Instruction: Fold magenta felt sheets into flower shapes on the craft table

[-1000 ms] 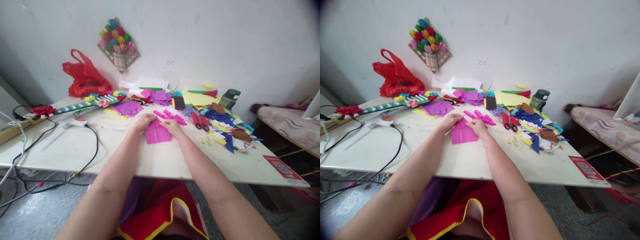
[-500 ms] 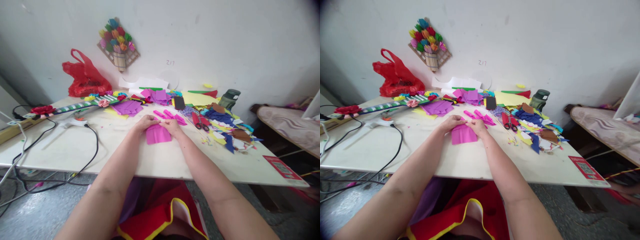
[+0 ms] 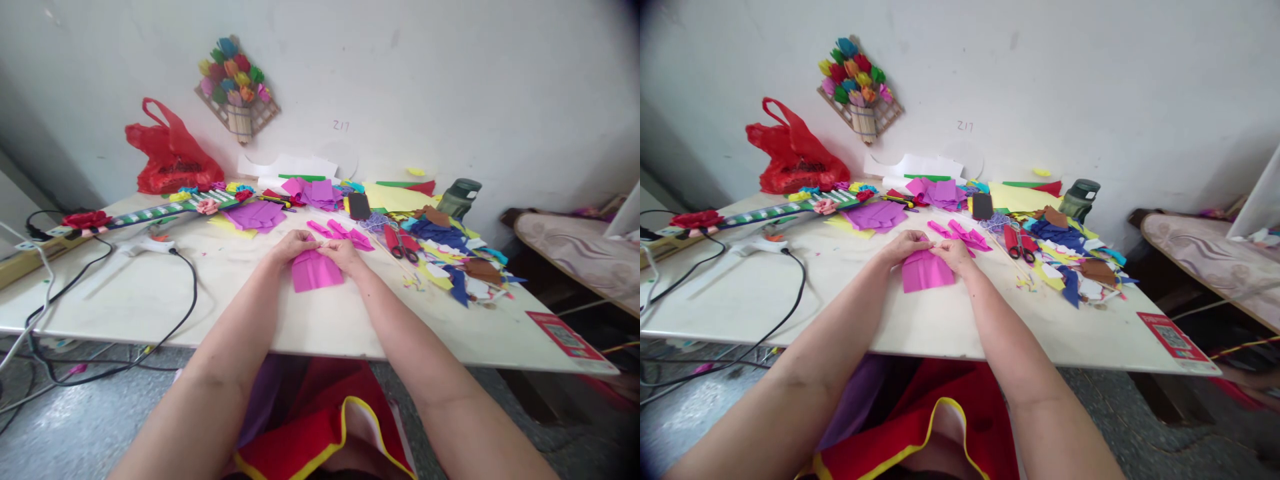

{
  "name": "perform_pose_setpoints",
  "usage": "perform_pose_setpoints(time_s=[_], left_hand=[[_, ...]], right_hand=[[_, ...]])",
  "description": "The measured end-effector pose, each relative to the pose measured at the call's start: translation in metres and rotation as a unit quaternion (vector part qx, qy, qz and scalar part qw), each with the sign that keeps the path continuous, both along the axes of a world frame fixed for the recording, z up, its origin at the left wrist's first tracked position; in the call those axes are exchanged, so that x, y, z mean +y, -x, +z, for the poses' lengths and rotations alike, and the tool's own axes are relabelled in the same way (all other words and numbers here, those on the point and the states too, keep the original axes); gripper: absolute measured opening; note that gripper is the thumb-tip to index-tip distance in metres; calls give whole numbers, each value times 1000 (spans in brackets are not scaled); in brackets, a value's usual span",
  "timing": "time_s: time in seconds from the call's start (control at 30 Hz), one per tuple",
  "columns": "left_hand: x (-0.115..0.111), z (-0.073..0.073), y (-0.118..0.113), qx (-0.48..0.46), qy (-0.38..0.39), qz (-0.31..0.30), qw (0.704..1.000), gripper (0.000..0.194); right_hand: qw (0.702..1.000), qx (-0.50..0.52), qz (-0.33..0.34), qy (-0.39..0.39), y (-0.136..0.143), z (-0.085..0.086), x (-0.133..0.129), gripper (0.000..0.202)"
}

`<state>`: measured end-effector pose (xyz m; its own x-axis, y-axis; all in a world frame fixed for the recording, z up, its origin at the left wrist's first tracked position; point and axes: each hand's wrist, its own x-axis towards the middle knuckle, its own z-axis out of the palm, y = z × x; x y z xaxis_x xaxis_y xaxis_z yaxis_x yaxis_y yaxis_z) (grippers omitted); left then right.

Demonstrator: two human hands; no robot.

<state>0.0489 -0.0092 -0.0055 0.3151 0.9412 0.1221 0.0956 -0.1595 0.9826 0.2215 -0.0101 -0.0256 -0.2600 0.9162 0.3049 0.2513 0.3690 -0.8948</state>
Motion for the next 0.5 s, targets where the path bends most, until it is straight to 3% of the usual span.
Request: perform_pose_setpoints(time_s=[0.2,0.5], left_hand=[[4,-1,-1,9,-43,5,999,36],[-3,3,0,60,-32,43,997,44]], right_hand=[[1000,0,8,2,0,-1,2,29],[1000,-6,-13,8,-1,-1,1,30]])
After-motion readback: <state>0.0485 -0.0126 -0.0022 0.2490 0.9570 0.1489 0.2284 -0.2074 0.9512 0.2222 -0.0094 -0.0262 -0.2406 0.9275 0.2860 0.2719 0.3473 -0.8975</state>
